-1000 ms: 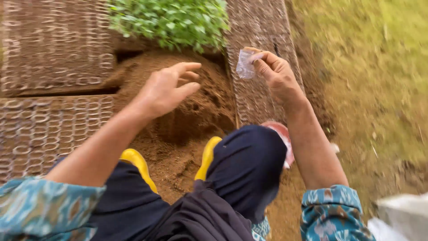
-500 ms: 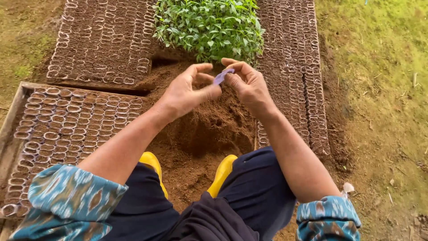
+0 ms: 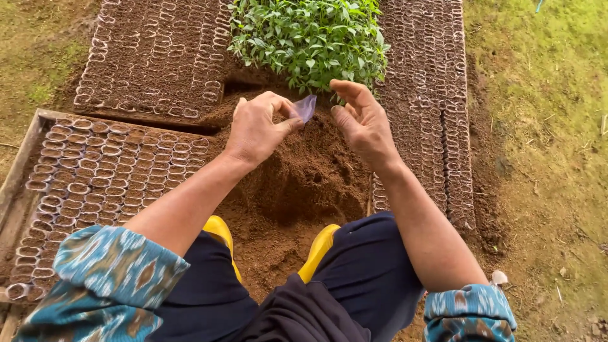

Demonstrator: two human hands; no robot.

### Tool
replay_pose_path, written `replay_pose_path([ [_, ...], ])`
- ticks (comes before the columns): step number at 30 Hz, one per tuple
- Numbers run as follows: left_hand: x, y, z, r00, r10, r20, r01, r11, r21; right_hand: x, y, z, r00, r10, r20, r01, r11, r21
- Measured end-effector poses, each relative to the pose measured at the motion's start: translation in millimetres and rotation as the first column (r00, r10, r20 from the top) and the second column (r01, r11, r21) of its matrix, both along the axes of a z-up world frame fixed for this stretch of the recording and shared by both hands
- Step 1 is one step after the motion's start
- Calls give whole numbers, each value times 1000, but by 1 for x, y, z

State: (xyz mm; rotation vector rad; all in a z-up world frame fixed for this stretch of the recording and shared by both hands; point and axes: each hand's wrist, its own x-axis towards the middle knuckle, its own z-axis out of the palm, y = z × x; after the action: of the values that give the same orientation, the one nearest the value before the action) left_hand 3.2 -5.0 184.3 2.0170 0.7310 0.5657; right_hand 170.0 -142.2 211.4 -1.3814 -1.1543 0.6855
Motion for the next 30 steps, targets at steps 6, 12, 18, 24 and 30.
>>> replay_pose_path([
  [6,-7,-7,10,998,-55,-43,61,987,149,-4,-11,8,942,29,334,-36,999,14],
  [12,-7,-17,21,986,-91,-142,118,973,197,-13,-8,4,858,83,508,-71,997,-42],
  [18,-10,-18,24,979,-127,-162,157,970,186,-12,-8,1,801,121,586,-47,989,-141],
  [24,-12,-17,18,965,-137,-222,180,965,189,-5,-7,-9,736,119,667,-10,986,-165],
  [30,-9,-19,22,930,-273,-246,342,885,315,-1,-2,-31,505,68,861,20,996,-91],
])
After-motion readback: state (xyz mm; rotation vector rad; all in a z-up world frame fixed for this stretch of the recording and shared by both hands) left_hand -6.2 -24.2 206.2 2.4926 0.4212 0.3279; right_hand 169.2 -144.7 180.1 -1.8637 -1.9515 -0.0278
